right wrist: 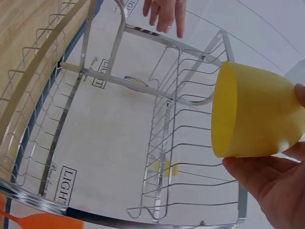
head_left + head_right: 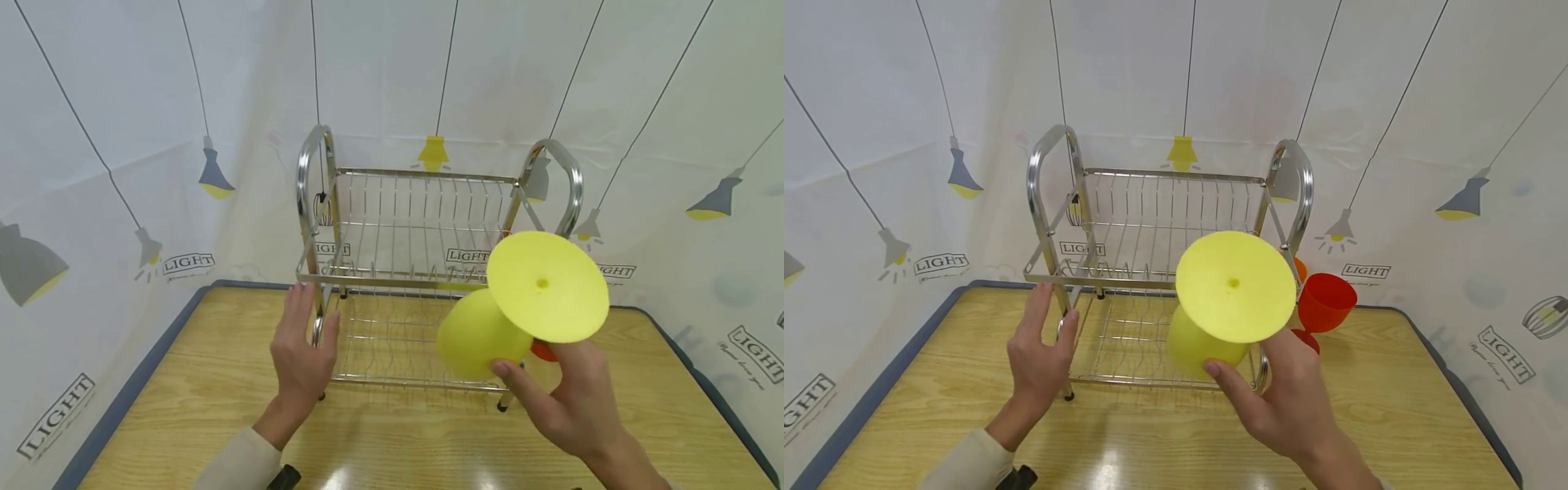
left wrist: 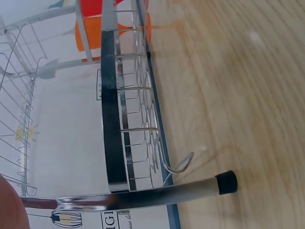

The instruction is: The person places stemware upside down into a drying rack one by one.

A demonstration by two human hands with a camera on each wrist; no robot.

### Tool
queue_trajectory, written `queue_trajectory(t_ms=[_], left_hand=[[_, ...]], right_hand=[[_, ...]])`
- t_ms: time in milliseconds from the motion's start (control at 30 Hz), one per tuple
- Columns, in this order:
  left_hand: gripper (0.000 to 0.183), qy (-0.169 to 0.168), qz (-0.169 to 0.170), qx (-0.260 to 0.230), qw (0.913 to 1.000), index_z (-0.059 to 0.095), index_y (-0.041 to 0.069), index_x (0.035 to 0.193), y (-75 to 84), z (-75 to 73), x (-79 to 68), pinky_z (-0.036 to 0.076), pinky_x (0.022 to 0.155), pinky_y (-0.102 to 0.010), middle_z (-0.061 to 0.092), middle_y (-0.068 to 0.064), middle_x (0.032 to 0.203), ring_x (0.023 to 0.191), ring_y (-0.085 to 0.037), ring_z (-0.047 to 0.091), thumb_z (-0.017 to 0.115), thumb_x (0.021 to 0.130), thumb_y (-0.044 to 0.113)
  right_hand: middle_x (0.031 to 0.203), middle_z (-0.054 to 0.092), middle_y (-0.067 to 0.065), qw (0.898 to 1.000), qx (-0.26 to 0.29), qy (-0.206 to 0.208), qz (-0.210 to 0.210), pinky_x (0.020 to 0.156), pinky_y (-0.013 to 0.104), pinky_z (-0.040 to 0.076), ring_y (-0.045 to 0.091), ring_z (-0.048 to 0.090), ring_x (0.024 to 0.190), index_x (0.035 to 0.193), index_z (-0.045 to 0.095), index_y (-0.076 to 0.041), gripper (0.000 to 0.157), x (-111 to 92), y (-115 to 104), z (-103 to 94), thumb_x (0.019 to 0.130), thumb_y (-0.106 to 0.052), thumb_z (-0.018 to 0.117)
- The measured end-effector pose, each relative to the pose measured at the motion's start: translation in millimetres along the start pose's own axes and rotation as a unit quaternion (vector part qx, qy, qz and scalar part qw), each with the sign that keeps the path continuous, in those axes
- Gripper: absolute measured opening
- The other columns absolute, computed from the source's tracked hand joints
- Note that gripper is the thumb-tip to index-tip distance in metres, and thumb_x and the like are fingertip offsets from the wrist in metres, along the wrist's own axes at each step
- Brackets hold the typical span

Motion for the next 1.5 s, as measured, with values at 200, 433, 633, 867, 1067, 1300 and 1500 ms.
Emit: queue_trajectory(t_ms=[200, 433, 633, 867, 1067, 1300, 1500], left_hand=[[0.053, -0.033, -0.058, -0.024, 0.9975, 0.051, 0.013, 0.141, -6.3, 4.6, 7.7, 0.056, 0.078, -0.046, 0.062, -0.007, 0.131, 0.110, -0.026, 0.065, 0.065, 0.090, 0.012], [0.057, -0.039, -0.111, -0.031, 0.9926, 0.052, 0.023, 0.141, -13.1, 7.1, 12.7, 0.052, 0.093, -0.045, 0.061, 0.001, 0.133, 0.122, -0.022, 0.058, 0.070, 0.087, 0.013], [0.054, -0.043, -0.139, -0.044, 0.9884, 0.056, 0.021, 0.137, -20.3, 7.5, 16.1, 0.047, 0.100, -0.044, 0.065, -0.005, 0.128, 0.121, -0.026, 0.059, 0.070, 0.087, 0.008], [0.042, -0.059, -0.200, -0.074, 0.9752, 0.061, 0.022, 0.130, -26.6, 9.0, 20.1, 0.053, 0.090, -0.050, 0.069, -0.004, 0.119, 0.110, -0.025, 0.065, 0.069, 0.090, 0.013], [0.050, -0.061, -0.219, -0.093, 0.9694, 0.058, 0.025, 0.135, -27.4, 11.7, 20.9, 0.057, 0.079, -0.044, 0.071, -0.010, 0.112, 0.101, -0.024, 0.069, 0.068, 0.089, 0.008], [0.036, -0.052, -0.218, -0.125, 0.9665, 0.064, 0.012, 0.126, -27.9, 15.6, 22.9, 0.058, 0.077, -0.034, 0.069, -0.009, 0.115, 0.094, -0.024, 0.068, 0.063, 0.091, 0.003], [0.034, -0.052, -0.228, -0.117, 0.9651, 0.062, 0.007, 0.125, -29.6, 14.7, 23.9, 0.058, 0.074, -0.027, 0.068, -0.013, 0.100, 0.091, -0.022, 0.065, 0.059, 0.092, 0.001]], right_hand=[[0.112, 0.067, 0.008, 0.998, 0.015, -0.012, 0.062, 0.079, 0.016, 0.054, 0.004, 0.067, 0.099, 0.134, 0.054, 0.003, 0.059, 10, -3, -7.2, 0.080, -0.006, 0.077], [0.113, 0.069, 0.002, 0.993, 0.039, -0.031, 0.109, 0.078, 0.017, 0.054, 0.007, 0.069, 0.096, 0.142, 0.048, -0.005, 0.070, 22, -5, -13.1, 0.077, 0.011, 0.069], [0.110, 0.068, 0.002, 0.990, 0.008, -0.060, 0.127, 0.076, 0.016, 0.055, 0.006, 0.068, 0.085, 0.143, 0.049, -0.012, 0.071, 34, -11, -19.2, 0.078, 0.009, 0.069], [0.104, 0.070, -0.001, 0.987, 0.001, -0.072, 0.146, 0.068, 0.019, 0.056, 0.007, 0.069, 0.079, 0.143, 0.049, -0.015, 0.068, 44, -12, -26.1, 0.082, 0.008, 0.066], [0.106, 0.070, 0.003, 0.985, -0.002, -0.082, 0.153, 0.075, 0.017, 0.055, 0.006, 0.070, 0.085, 0.143, 0.049, -0.016, 0.065, 52, -10, -28.1, 0.084, 0.007, 0.064], [0.109, 0.069, 0.001, 0.984, 0.017, -0.089, 0.152, 0.078, 0.018, 0.055, 0.008, 0.070, 0.089, 0.143, 0.048, -0.015, 0.063, 63, -9, -31.0, 0.086, 0.008, 0.061], [0.109, 0.069, 0.000, 0.984, 0.042, -0.082, 0.154, 0.078, 0.017, 0.054, 0.009, 0.070, 0.089, 0.142, 0.049, -0.011, 0.055, 73, 2, -34.7, 0.090, 0.005, 0.057]])
Point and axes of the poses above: each hand's wrist, its own x-axis towards the middle knuckle, its own z-axis out of the palm, y = z × x, the point moved 5 cm from there along x, towards the middle knuckle
